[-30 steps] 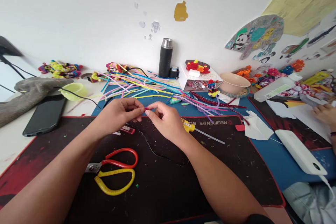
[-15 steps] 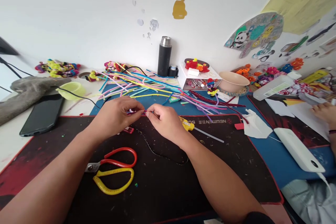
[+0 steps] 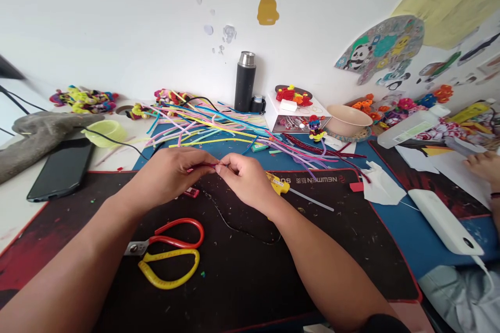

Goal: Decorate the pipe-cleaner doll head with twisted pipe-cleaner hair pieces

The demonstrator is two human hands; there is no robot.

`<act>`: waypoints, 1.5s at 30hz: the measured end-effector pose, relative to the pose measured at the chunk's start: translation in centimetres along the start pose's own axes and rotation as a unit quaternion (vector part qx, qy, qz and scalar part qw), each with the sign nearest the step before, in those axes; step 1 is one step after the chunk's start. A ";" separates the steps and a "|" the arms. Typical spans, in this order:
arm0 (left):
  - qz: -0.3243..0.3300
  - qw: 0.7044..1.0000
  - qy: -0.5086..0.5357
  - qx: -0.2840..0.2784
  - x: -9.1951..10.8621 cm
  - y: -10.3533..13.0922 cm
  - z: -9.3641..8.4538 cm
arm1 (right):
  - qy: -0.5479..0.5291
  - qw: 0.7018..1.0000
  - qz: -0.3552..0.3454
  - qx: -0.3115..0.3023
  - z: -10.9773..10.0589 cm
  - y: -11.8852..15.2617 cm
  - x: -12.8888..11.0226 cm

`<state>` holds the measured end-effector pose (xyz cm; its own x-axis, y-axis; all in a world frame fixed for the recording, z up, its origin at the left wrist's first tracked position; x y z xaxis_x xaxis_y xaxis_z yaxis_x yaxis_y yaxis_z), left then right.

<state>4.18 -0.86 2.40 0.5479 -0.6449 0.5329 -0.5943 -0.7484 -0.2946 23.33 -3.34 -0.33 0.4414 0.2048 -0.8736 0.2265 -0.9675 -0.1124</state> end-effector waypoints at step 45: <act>-0.195 0.921 0.333 -0.047 -2.5 -0.2 1.0 | 0.109 0.987 -0.103 0.050 0.0 0.2 0.0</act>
<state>3.51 0.73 0.35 0.2658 -0.0676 0.9617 -0.4937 -0.8664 0.0755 23.40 -3.57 -0.34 0.5736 0.4153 -0.7060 0.2492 -0.9096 -0.3326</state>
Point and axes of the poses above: each hand's wrist, its own y-axis away from the middle knuckle, its own z-axis out of the palm, x = y × z, the point moved 3 cm from there along -y, towards the middle knuckle
